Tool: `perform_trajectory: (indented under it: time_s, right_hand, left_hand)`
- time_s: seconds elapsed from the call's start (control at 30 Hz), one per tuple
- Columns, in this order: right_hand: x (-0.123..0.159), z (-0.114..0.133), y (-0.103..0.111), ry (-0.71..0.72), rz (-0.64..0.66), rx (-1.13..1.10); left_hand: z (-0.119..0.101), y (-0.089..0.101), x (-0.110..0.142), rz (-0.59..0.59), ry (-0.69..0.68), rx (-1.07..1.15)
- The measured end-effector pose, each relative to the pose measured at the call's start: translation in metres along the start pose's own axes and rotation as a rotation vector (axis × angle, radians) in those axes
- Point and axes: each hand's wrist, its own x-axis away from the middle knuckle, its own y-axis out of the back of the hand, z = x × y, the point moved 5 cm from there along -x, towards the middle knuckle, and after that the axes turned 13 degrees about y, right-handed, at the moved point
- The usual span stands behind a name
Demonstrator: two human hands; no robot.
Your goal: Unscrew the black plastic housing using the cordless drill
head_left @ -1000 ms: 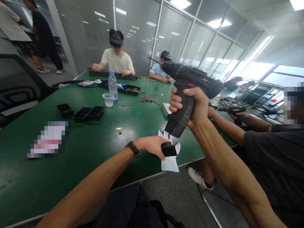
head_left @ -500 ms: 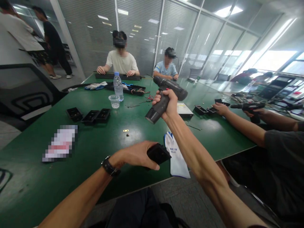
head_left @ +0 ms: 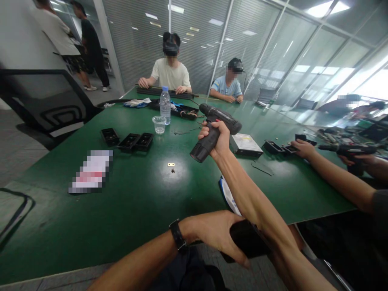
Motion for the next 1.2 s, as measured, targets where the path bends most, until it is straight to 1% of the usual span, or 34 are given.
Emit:
perform_trajectory:
  time_s: [0.07, 0.13, 0.17, 0.2, 0.27, 0.3, 0.37, 0.4, 0.47, 0.53, 0.6, 0.63, 0.7, 0.8, 0.9, 1.0, 1.07, 1.1, 1.2]
  right_hand:
    - [0.005, 0.000, 0.005, -0.022, -0.003, 0.004]
    - [0.012, -0.002, 0.010, -0.063, -0.002, 0.011]
    - [0.016, -0.002, 0.012, -0.087, 0.000, 0.015]
    - [0.021, -0.003, 0.014, -0.109, 0.004, 0.017]
    - [0.030, -0.003, 0.015, -0.152, 0.020, 0.012]
    - [0.034, -0.004, 0.015, -0.174, 0.032, 0.007]
    - [0.039, -0.005, 0.014, -0.205, 0.057, -0.007]
    - [0.041, -0.005, 0.013, -0.210, 0.068, -0.017]
    - [0.041, -0.007, 0.014, -0.206, 0.084, -0.041]
    - [0.041, -0.010, 0.018, -0.204, 0.097, -0.064]
    - [0.041, -0.014, 0.024, -0.208, 0.104, -0.078]
    - [0.043, -0.016, 0.028, -0.216, 0.107, -0.077]
    - [0.047, -0.020, 0.036, -0.235, 0.119, -0.061]
    - [0.055, -0.024, 0.048, -0.275, 0.158, 0.000]
    - [0.063, -0.025, 0.058, -0.314, 0.210, 0.087]
    - [0.069, -0.024, 0.063, -0.328, 0.241, 0.147]
    - [0.072, -0.024, 0.061, -0.324, 0.252, 0.168]
    - [0.074, -0.023, 0.058, -0.320, 0.260, 0.177]
    - [0.083, -0.020, 0.047, -0.291, 0.356, 0.245]
  left_hand:
    - [0.004, -0.006, -0.002, 0.009, 0.025, 0.029]
    - [0.004, -0.003, 0.004, -0.031, 0.034, 0.094]
    - [0.001, 0.003, 0.012, -0.053, 0.024, 0.132]
    - [-0.003, 0.011, 0.021, -0.077, 0.004, 0.175]
    - [-0.013, 0.034, 0.046, -0.169, -0.045, 0.262]
    - [-0.018, 0.047, 0.060, -0.233, -0.073, 0.298]
    - [-0.025, 0.074, 0.087, -0.408, -0.103, 0.333]
    - [-0.026, 0.086, 0.099, -0.493, -0.102, 0.339]
    - [-0.025, 0.102, 0.118, -0.613, -0.137, 0.364]
    - [-0.020, 0.112, 0.130, -0.665, -0.172, 0.381]
    - [-0.013, 0.122, 0.135, -0.697, -0.179, 0.411]
    - [-0.008, 0.128, 0.137, -0.732, -0.174, 0.441]
    - [0.002, 0.144, 0.141, -0.846, -0.171, 0.528]
    - [0.018, 0.171, 0.146, -1.001, -0.211, 0.678]
    - [0.036, 0.192, 0.150, -1.109, -0.248, 0.764]
    - [0.053, 0.205, 0.153, -1.208, -0.264, 0.776]
    - [0.061, 0.209, 0.156, -1.277, -0.272, 0.763]
    - [0.064, 0.211, 0.158, -1.308, -0.278, 0.750]
    - [0.065, 0.216, 0.163, -1.386, -0.296, 0.705]
